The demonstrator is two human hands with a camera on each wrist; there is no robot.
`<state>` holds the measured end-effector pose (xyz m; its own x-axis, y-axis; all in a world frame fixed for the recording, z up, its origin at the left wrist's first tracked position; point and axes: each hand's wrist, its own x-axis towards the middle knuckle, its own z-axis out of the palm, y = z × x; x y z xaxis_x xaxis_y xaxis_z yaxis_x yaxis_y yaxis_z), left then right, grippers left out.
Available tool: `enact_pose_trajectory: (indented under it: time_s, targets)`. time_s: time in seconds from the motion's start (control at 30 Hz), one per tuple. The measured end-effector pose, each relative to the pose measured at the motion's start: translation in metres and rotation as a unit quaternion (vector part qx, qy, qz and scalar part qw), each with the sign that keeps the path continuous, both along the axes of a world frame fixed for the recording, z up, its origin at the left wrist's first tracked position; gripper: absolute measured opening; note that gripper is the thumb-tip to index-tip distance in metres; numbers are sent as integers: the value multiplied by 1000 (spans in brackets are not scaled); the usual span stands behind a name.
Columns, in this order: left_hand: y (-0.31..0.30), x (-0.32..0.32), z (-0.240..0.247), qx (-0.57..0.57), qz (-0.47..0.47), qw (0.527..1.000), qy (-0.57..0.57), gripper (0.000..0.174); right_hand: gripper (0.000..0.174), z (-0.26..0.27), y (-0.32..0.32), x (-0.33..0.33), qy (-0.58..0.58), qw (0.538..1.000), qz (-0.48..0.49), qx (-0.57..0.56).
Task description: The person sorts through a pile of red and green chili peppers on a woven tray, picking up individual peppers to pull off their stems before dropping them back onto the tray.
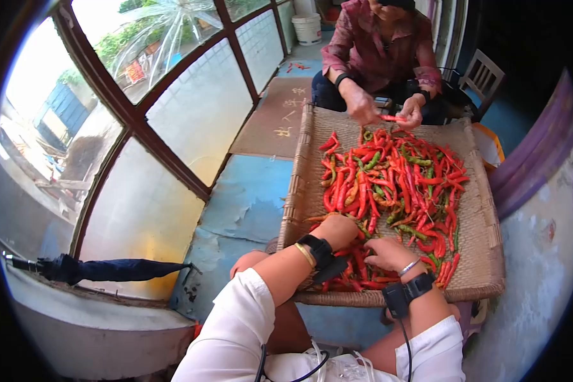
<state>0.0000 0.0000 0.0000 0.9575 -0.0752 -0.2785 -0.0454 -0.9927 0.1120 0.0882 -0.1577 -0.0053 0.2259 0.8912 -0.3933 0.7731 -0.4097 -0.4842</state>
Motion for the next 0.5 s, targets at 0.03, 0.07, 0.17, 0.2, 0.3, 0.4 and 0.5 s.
enact_pose_trajectory:
  time_s: [0.03,0.07,0.17,0.2,0.3,0.4,0.5]
  targets:
    - [1,-2,1,-2,2,1000,2,16,38,0,0,-2,-6,1000,2,19]
    - [1,-3,1,-4,4,1000,4,16,38,0,0,-4,-12,999,5,39]
    - [-2,3,-9,4,-4,999,-44,11,39,-4,-2,4,-3,999,8,51]
    - [-3,6,-3,-1,0,1000,-8,11,36,-4,-3,3,8,997,-9,75]
    - [4,8,4,-193,16,979,-69,14,33,-7,2,6,-18,986,-48,160]
    - [-2,6,18,-285,50,949,-123,17,31,2,5,6,-4,976,-104,193]
    - [0,8,19,-348,76,923,-147,18,30,4,4,10,33,968,-130,212]
